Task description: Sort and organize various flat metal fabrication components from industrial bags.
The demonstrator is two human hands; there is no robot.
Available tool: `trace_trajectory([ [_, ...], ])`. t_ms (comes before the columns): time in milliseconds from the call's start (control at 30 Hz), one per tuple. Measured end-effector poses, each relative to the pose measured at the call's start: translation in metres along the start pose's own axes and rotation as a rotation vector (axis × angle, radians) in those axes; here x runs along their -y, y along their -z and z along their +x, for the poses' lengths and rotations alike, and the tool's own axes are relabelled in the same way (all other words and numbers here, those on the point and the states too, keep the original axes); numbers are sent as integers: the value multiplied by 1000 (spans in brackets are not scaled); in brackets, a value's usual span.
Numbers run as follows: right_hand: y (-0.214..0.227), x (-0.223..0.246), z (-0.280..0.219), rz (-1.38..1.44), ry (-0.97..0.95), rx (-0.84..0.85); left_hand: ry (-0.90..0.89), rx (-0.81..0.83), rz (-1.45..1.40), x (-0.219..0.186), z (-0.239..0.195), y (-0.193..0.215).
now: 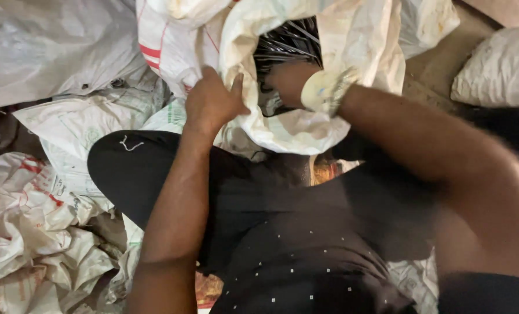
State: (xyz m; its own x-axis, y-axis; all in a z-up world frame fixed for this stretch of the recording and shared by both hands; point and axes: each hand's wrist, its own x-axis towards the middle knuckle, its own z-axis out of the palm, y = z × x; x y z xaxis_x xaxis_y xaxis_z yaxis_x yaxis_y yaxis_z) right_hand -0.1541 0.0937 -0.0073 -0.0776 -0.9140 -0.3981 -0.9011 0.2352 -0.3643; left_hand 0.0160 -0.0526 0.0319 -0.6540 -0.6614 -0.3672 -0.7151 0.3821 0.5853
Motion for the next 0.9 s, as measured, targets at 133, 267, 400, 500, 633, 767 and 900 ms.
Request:
trace_trajectory([
  [133,-54,-16,30,-187,-8,238,30,208,138,15,7,-3],
  [267,-69,-14,33,-188,-13,319,-141,211,120,36,13,-23],
  [400,-79,-19,34,-309,42,296,-187,209,159,22,12,-6],
  [500,-81,-18,41,-302,21,325,-115,321,215,16,11,2],
  [633,-97,-21,52,-119,-56,220,-170,408,188,13,11,13],
  [767,-119,-33,53,-182,-67,157,-141,316,112,16,13,34],
  [900,-141,-38,56,-277,-24,107,-216,249,87,11,11,43],
])
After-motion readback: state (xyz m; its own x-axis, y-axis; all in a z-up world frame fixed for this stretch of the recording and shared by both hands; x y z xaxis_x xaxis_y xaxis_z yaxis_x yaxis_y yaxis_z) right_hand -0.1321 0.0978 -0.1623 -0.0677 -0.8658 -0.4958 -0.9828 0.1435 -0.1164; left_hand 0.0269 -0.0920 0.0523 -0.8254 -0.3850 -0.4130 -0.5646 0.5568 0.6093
